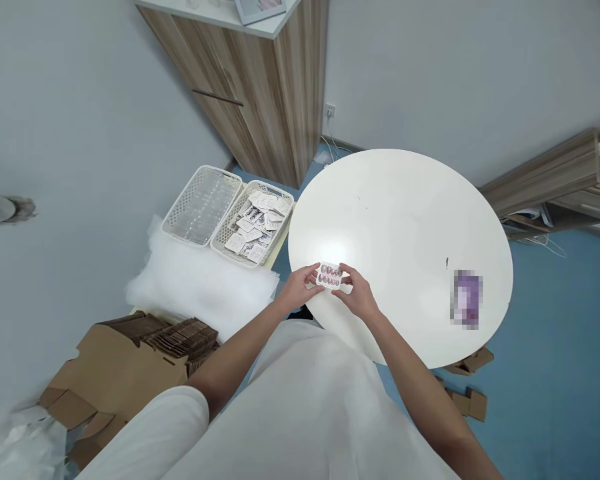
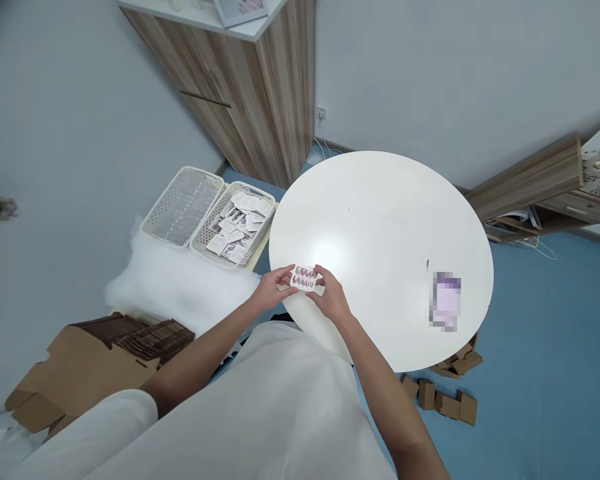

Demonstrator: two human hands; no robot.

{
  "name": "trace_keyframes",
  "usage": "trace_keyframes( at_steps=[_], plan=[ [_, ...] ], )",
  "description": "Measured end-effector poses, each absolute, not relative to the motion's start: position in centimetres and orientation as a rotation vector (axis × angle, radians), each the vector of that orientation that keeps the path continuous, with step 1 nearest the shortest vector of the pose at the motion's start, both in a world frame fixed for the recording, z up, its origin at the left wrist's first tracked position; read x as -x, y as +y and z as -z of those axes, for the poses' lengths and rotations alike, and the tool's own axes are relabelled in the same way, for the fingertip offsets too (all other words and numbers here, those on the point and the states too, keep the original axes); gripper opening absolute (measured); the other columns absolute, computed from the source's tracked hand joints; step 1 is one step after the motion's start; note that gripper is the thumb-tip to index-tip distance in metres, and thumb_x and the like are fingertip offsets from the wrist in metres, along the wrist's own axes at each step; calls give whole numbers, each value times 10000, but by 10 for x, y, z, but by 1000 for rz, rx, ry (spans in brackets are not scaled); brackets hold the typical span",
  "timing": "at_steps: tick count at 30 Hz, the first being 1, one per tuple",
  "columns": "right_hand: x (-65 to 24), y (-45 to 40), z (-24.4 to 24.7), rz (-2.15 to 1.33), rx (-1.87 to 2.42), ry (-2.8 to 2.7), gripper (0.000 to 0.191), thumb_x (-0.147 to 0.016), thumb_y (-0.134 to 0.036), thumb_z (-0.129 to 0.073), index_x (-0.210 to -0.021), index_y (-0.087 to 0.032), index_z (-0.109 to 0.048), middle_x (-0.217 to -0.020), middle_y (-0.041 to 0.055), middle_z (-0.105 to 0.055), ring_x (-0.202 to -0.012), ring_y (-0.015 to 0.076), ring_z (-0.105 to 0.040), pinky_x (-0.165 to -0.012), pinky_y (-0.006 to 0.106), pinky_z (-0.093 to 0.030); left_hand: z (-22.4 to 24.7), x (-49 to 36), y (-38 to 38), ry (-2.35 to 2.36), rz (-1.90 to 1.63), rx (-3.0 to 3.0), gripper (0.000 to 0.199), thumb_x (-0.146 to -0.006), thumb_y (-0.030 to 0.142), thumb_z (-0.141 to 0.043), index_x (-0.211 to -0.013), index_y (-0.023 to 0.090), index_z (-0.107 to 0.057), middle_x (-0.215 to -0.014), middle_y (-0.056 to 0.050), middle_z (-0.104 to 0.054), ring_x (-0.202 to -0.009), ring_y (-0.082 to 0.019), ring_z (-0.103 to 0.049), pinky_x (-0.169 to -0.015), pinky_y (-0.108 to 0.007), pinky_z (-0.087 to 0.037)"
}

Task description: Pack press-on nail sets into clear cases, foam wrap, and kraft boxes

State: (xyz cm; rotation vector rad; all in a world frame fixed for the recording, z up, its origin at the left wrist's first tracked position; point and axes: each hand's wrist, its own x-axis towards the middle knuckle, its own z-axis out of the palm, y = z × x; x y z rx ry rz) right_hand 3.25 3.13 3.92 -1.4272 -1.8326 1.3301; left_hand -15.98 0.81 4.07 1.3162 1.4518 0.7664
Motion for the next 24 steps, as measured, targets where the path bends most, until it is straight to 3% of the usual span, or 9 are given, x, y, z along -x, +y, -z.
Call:
trace_keyframes(
  at_steps=[5,11,16,24],
  plan=[
    [-5,37,-22,-1343,1544,-1864,735,-654,-246,-646,-1302,-254,-301,-1043,57,-529,-806,168,-533,-803,382,-463,-23,178,10,1536,-720,-1365,543,-695,276,-622,-1214,213,-476,-925,-35,-583,-751,-136,-533,-746,-299,-449],
    [20,44,-5,-1381,1577,-1793,695,-611,-222,-673,-1242,-256,-383,-1085,65,-445,-719,138,-508,-765,369,-475,-4,195,16,1546,-716,-1326,522,-700,220,-592,-1208,206,-472,-984,-45,-560,-732,-125,-531,-700,-277,-458],
    [36,55,9,-1396,1666,-1789,685,-600,-233,-685,-1223,-248,-401,-997,45,-423,-672,126,-490,-724,358,-483,12,207,25,1641,-649,-1381,520,-687,198,-591,-1195,194,-477,-1006,-60,-485,-814,-149,-517,-694,-273,-458],
    [55,65,31,-1307,1755,-1951,703,-638,-243,-655,-1269,-221,-345,-1018,62,-448,-918,200,-505,-777,337,-445,29,217,37,1650,-513,-1513,445,-717,217,-555,-1156,181,-496,-910,-54,-471,-835,-179,-503,-772,-317,-431]
  ],
)
